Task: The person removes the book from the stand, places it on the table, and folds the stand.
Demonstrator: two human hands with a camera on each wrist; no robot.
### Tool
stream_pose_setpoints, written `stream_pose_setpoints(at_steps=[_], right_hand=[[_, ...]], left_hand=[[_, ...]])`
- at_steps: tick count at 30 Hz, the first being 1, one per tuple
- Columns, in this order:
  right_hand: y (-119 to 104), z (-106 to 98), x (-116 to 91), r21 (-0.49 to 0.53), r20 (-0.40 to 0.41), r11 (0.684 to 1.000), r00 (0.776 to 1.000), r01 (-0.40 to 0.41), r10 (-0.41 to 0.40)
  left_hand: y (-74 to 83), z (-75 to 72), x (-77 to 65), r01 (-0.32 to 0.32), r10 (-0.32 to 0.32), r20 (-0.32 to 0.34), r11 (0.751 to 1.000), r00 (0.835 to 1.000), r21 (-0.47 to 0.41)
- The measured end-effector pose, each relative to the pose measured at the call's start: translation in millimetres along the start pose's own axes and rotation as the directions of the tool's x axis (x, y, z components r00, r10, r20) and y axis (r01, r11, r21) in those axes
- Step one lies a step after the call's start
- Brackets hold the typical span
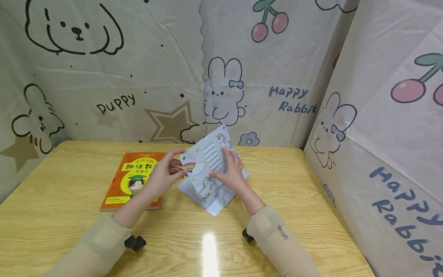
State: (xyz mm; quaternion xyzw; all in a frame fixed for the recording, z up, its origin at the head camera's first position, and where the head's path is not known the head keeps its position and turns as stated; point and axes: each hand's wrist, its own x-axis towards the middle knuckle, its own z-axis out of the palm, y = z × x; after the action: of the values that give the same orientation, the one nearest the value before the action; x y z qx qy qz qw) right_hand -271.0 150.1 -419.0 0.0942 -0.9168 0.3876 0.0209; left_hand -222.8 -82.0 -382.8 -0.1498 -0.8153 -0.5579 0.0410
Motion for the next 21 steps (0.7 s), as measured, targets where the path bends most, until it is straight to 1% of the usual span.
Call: stream_pose_setpoints(at_steps=[6, 13, 21], right_hand=[[3, -1, 2, -0.018, 0.031, 0.998, 0.997, 0.065, -0.065], [5, -1, 6, -0.010, 0.069, 0.993, 0.991, 0.120, -0.119], [6, -2, 8, -0.017, 0.105, 0.986, 0.981, 0.166, -0.163]], left_hand=[[-0.2, 2.3, -5.7, -0.002, 0.002, -0.015, 1.000, 1.000, -0.020], [2.3, 3.1, -11.9, 0.034, -0.035, -0.013, 0.999, 0.999, -0.031], [4.3, 4.2, -17.0, 0.020, -0.021, -0.016, 0.999, 1.000, -0.045]])
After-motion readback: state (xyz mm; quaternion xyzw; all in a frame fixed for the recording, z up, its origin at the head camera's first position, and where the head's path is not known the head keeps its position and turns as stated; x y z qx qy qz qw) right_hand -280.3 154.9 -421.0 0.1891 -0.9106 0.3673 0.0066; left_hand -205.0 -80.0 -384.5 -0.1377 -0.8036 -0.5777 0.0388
